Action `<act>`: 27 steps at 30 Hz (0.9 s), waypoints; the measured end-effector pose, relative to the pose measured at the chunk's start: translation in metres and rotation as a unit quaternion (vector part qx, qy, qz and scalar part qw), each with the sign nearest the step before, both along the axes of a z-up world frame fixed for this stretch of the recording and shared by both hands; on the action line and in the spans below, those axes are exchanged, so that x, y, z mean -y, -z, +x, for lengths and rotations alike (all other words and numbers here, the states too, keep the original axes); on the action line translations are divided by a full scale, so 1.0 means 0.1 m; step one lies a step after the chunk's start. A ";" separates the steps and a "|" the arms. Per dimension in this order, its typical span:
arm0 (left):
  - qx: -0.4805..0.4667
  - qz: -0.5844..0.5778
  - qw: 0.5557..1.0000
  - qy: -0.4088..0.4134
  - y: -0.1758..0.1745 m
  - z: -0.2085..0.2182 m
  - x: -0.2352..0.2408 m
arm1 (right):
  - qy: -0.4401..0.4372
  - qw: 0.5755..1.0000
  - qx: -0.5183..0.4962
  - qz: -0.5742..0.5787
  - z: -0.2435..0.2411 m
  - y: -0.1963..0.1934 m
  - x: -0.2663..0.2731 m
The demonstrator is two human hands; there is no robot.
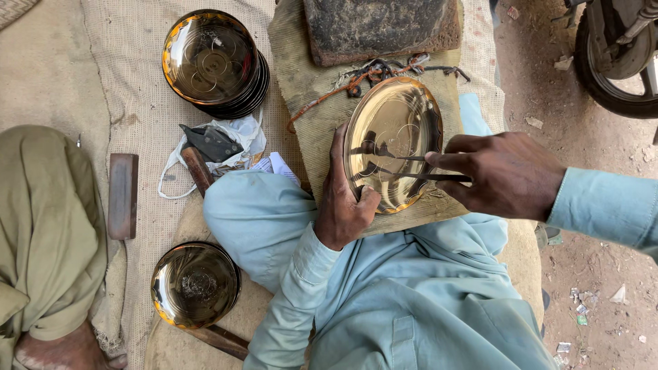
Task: The person sits cross-legged and uses a small metal tool to scratch circular patterns into the surface of a brass plate. They rotate the plate periodically to continue the design and then place the finished plate onto a stack of similar plates.
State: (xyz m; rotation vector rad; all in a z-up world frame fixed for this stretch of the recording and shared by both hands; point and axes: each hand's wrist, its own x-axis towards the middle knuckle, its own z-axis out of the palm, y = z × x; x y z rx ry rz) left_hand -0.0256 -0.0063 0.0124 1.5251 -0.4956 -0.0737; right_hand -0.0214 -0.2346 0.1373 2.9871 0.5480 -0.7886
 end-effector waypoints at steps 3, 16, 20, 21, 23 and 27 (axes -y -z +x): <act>-0.006 0.001 1.000 -0.004 0.00 0.00 0.00 | -0.025 1.000 -0.001 0.013 0.05 -0.04 -0.02; -0.026 -0.020 0.999 -0.009 -0.02 0.00 -0.01 | 0.345 0.833 -0.379 0.210 0.22 0.13 0.05; -0.002 0.016 1.000 -0.019 -0.04 0.01 0.00 | 0.255 0.898 -0.344 0.098 0.47 0.09 0.06; -0.019 0.004 1.000 -0.018 -0.04 0.01 0.00 | 0.182 0.937 -0.290 0.071 0.56 0.09 0.02; -0.053 -0.021 0.998 -0.015 -0.03 0.03 -0.01 | 0.036 0.985 -0.167 0.014 0.68 0.08 -0.12; -0.117 -0.049 0.992 0.004 0.08 0.13 -0.07 | -0.199 0.980 -0.009 -0.021 0.62 -0.02 -0.57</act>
